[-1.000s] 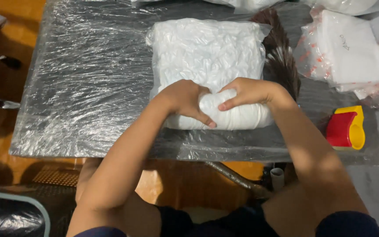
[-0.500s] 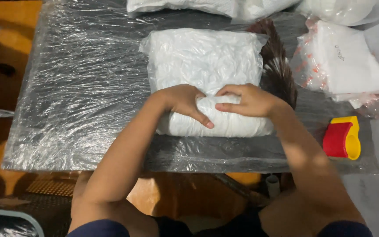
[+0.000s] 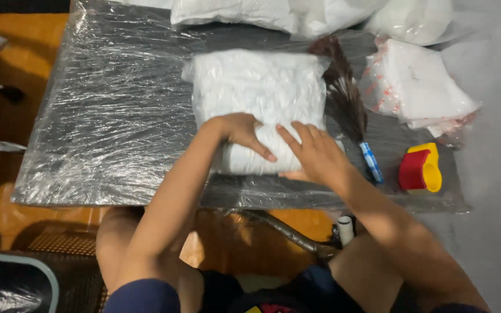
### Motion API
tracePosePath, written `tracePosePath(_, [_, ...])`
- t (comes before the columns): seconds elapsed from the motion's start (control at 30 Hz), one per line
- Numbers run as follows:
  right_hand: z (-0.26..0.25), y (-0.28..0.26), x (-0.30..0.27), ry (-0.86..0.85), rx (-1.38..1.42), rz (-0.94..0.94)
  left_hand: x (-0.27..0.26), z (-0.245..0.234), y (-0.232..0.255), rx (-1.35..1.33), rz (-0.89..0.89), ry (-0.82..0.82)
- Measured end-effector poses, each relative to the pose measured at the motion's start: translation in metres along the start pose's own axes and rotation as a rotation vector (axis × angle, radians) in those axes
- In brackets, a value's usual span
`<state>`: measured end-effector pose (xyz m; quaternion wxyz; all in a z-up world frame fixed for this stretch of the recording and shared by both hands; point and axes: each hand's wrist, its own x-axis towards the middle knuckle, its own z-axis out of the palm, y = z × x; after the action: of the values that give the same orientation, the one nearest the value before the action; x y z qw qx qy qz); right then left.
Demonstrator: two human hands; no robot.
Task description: The person places a soft white item into a clear plastic bag, seals the bag by tying a knot, and then wraps a white pillow in another plastic bag, securing it with tape using a red and yellow tape dispenser.
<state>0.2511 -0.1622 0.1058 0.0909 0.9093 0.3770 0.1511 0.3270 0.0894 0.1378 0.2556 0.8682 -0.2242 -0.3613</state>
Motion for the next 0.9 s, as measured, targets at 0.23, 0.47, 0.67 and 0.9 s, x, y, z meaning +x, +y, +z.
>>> tracePosePath(0.23, [-0.045, -0.047, -0.053, -0.181, 0.220, 0.013, -0.058, 0.061, 0.026, 0.006, 0.031, -0.083])
tracePosePath(0.47, [-0.063, -0.028, -0.036, -0.335, 0.532, 0.106, -0.093, 0.063, 0.056, 0.587, 0.049, 0.417])
tracePosePath(0.67, [-0.058, -0.008, -0.014, -0.479, 0.538, 0.125, -0.105, 0.116, 0.083, 1.025, 0.050, 0.401])
tracePosePath(0.9, [-0.055, 0.021, 0.023, -0.656, 0.650, 0.197, -0.052, 0.083, 0.036, 0.844, 0.255, 0.485])
